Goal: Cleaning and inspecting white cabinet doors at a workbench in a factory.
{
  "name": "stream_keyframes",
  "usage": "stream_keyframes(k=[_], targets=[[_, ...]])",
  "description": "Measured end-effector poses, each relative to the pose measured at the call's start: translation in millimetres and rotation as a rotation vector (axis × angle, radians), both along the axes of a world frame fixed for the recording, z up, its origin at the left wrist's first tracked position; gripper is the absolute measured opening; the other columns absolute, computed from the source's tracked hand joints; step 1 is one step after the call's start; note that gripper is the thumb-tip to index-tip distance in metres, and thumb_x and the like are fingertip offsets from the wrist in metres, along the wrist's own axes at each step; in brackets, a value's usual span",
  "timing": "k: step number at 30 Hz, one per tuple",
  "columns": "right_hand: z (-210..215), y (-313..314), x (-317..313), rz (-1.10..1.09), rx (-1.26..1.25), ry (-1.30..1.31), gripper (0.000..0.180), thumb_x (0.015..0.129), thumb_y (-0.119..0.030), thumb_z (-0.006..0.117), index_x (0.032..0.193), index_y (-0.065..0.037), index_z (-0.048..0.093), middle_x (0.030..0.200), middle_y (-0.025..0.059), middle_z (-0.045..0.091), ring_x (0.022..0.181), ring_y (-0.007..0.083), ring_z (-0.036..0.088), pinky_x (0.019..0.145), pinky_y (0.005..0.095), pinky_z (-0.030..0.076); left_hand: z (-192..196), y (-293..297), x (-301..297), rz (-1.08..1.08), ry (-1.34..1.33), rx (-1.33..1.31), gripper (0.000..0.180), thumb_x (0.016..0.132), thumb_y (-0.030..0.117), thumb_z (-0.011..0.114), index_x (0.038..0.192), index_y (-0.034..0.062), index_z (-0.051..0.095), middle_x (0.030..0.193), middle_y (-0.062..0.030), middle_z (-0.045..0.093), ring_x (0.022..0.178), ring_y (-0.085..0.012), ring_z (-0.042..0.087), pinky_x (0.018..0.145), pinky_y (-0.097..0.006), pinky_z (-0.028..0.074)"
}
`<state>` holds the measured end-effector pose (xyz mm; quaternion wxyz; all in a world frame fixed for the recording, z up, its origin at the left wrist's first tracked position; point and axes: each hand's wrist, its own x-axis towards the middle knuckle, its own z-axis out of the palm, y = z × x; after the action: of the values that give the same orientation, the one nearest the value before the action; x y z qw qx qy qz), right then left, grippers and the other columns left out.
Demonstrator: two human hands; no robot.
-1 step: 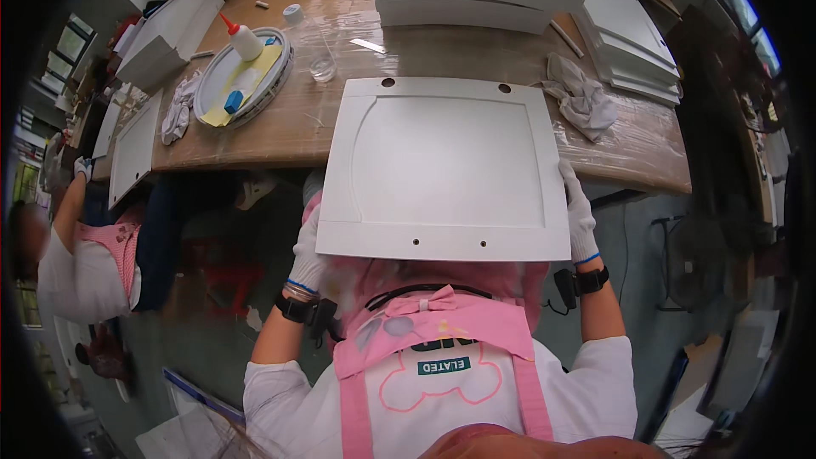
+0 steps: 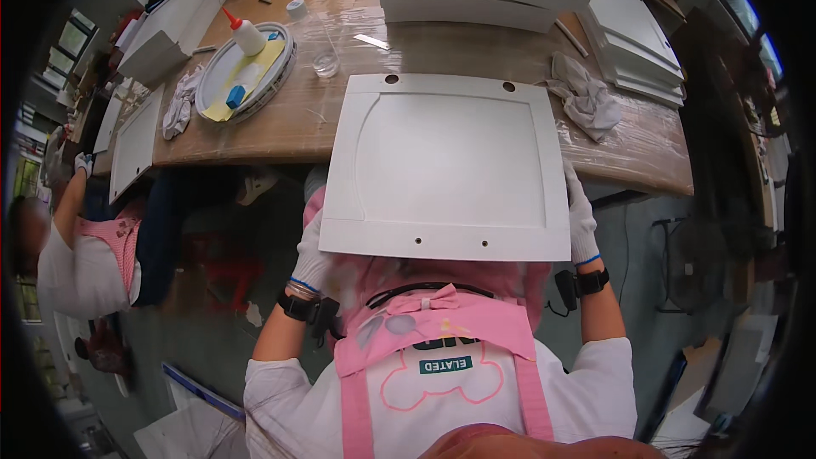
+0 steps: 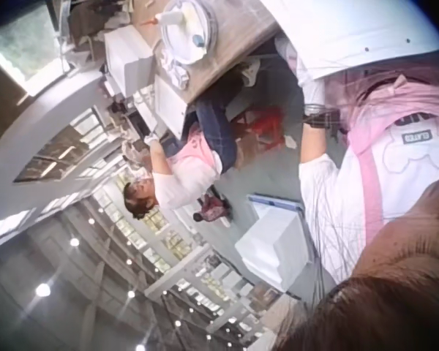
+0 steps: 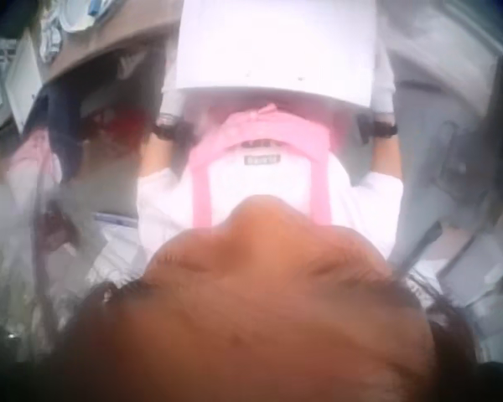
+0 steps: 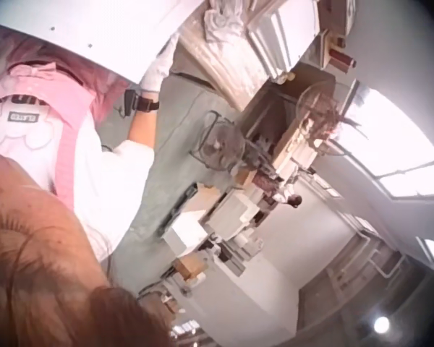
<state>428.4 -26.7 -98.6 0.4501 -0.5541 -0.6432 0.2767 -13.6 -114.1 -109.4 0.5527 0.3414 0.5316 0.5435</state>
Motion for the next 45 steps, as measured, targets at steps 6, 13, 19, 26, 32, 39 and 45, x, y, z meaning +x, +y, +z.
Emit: stream_keyframes(k=[6, 13, 19, 26, 32, 39, 45], targets=[[-36, -4, 36, -0.009, -0.549, 0.080, 0.035, 0.094, -0.018, 0.063, 0.121, 0.004, 0.061, 0.113, 0.0092, 0.068, 0.100, 0.0182, 0.065, 0.088, 0.0305, 0.053, -3, -22, 9, -0.165, 0.483, -0.093, 0.033, 0.098, 0.018, 0.056, 0.125, -0.0002, 0.057, 0.116, -0.0082, 0.066, 0.103, -0.0177, 0.064, 0.084, -0.033, 0.057], [-15, -3, 14, 0.004, -0.762, 1.034, 0.019, 0.096, -0.013, 0.058, 0.106, 0.002, 0.065, 0.097, 0.0049, 0.068, 0.085, 0.0120, 0.065, 0.074, 0.0253, 0.055, -24, -18, -9, 0.131, -0.477, -0.288, 0.034, 0.101, 0.024, 0.047, 0.123, 0.0006, 0.056, 0.112, -0.0173, 0.067, 0.100, -0.0318, 0.068, 0.083, -0.043, 0.060], [-6, -6, 10, -0.066, -0.729, 1.154, 0.018, 0.097, -0.014, 0.053, 0.103, 0.000, 0.064, 0.091, 0.0044, 0.067, 0.081, 0.0124, 0.064, 0.069, 0.0243, 0.053, 11, -5, 5, 0.054, -0.615, -0.198, 0.045, 0.104, 0.034, 0.042, 0.130, -0.0017, 0.048, 0.122, -0.0228, 0.061, 0.106, -0.0372, 0.065, 0.082, -0.049, 0.061], [6, 3, 12, 0.014, -0.752, 0.824, 0.028, 0.097, -0.026, 0.054, 0.106, -0.002, 0.065, 0.094, 0.0091, 0.069, 0.090, 0.0190, 0.066, 0.074, 0.0298, 0.051, -1, 1, -19, -0.039, -0.457, -0.272, 0.046, 0.102, 0.033, 0.046, 0.133, -0.0014, 0.045, 0.122, -0.0228, 0.061, 0.104, -0.0367, 0.066, 0.081, -0.051, 0.061], [100, 43, -22, 0.023, -0.223, -0.394, 0.036, 0.094, -0.031, 0.057, 0.113, -0.002, 0.066, 0.100, 0.0142, 0.070, 0.091, 0.0261, 0.068, 0.083, 0.0348, 0.051, 11, 20, -10, -0.257, -0.406, -0.445, 0.048, 0.102, 0.034, 0.048, 0.136, 0.0005, 0.044, 0.122, -0.0157, 0.062, 0.107, -0.0317, 0.065, 0.083, -0.050, 0.059], [158, 161, -191, 0.741, -0.779, 0.254, 0.032, 0.094, -0.021, 0.058, 0.111, 0.006, 0.064, 0.081, 0.0030, 0.061, 0.071, 0.0104, 0.056, 0.068, 0.0246, 0.049, -87, 15, -33, -0.235, -0.368, -0.264, 0.045, 0.102, 0.029, 0.049, 0.137, 0.0009, 0.044, 0.127, -0.0080, 0.059, 0.110, -0.0196, 0.062, 0.093, -0.031, 0.054], [110, 282, -294, 0.318, -0.282, -0.760, 0.033, 0.089, -0.028, 0.055, 0.103, -0.002, 0.070, 0.099, 0.0169, 0.071, 0.089, 0.0322, 0.068, 0.076, 0.0425, 0.053, -26, 30, -5, -0.336, -0.688, -0.283, 0.051, 0.099, 0.028, 0.055, 0.139, -0.0003, 0.042, 0.130, -0.0092, 0.057, 0.111, -0.0178, 0.061, 0.094, -0.030, 0.052]])
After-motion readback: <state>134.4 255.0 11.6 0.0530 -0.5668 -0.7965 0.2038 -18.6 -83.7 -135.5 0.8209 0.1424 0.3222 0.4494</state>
